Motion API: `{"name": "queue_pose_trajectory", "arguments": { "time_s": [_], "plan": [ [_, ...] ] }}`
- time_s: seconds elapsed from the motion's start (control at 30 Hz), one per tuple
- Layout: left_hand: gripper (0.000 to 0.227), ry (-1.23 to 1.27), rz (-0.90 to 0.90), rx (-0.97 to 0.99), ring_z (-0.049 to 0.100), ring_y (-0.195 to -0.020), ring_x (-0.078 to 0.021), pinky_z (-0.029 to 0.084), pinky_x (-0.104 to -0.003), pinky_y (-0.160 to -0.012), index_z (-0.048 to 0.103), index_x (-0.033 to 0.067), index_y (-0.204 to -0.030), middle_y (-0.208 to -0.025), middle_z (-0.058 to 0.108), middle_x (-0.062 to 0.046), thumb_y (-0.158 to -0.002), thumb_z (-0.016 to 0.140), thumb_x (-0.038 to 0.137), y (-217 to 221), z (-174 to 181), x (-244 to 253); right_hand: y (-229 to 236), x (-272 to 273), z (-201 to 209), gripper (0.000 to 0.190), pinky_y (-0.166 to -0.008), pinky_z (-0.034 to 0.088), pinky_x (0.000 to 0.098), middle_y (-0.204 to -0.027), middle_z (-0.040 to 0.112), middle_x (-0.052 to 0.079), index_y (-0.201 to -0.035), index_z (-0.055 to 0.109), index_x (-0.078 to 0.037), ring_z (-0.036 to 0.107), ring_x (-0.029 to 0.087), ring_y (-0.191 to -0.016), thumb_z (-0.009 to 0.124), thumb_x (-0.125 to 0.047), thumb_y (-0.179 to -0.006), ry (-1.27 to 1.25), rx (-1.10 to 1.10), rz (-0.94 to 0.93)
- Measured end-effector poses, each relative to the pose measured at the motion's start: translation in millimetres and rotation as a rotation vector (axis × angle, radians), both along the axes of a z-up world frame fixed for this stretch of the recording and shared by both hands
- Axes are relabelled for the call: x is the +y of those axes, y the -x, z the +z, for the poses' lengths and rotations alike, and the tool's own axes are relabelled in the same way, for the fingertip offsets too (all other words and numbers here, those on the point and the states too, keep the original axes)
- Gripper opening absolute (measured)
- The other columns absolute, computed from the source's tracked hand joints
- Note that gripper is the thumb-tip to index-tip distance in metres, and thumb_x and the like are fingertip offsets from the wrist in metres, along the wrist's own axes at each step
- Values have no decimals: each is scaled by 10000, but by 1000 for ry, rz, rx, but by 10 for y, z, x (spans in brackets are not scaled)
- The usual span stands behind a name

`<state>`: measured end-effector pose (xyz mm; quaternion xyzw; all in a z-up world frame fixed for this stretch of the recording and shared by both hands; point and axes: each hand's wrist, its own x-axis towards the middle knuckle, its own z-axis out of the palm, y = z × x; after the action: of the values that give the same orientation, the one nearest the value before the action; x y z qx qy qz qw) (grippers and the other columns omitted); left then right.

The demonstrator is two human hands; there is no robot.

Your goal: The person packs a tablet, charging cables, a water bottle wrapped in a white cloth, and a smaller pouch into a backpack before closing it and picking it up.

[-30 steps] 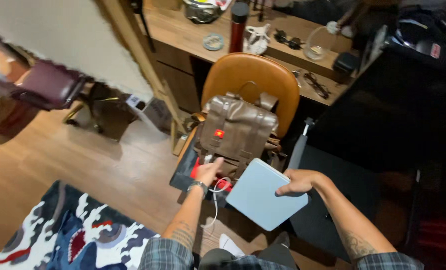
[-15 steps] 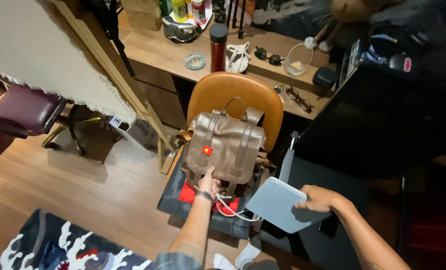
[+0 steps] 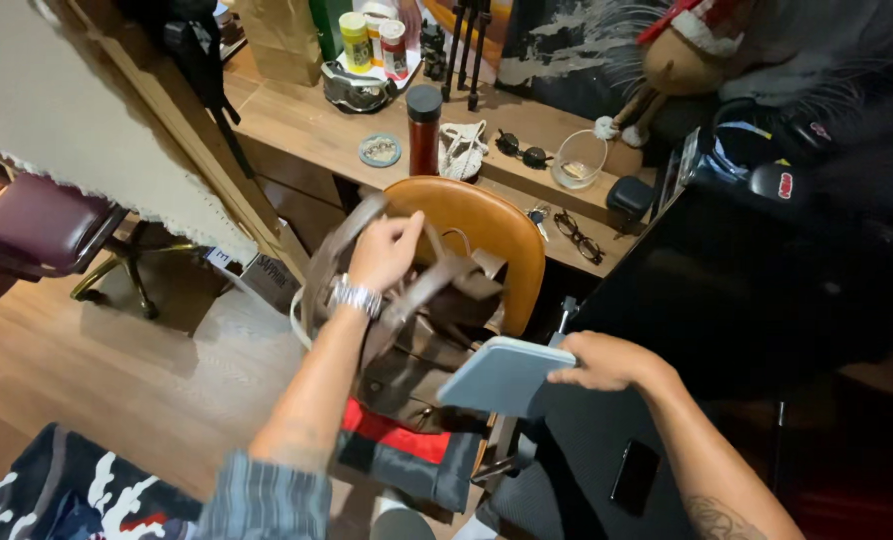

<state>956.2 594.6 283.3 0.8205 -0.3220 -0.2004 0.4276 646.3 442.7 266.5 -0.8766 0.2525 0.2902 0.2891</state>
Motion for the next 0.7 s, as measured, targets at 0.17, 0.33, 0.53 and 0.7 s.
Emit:
{"name": "queue_pose_trajectory", "arguments": {
  "time_s": [0.17,0.33,0.53,0.7],
  "plan": [
    [363,-97,-479,-178,614,-1224,-430,469,-543,-1073,720,222,-1279,-1242,717,-140,-1005,530,364,-445,379,-517,-232,-167,445,259,-504,402,271,-599,614,16,-757,668,-46,495,117,-494,728,-233,-925,5,-253,-148],
    [360,-422,-432,-445,680,-1128,-395,528,-497,-1011,775,221,-1163,-1135,749,-154,-956,569,431,-1412,-497,-773,-368,-471,753,278,-521,443,297,-615,666,85,-776,721,11,474,157,-505,720,-215,-937,24,-365,-328],
    [405,-525,-543,-719,714,-804,-374,554,-482,-677,715,88,-912,-847,727,-164,-910,502,432,-1086,-1160,-258,-474,-732,812,226,-713,522,346,-773,717,69,-916,741,0,582,163,-745,749,-226,-910,128,-429,-379],
    [453,-387,-923,-677,622,-526,-287,482,-430,-433,620,85,-773,-625,613,-88,-983,436,442,-301,-1706,22,-526,-795,880,175,-702,473,276,-760,675,-31,-950,774,-104,536,83,-738,746,-274,-921,206,-415,-355]
  ]
}}
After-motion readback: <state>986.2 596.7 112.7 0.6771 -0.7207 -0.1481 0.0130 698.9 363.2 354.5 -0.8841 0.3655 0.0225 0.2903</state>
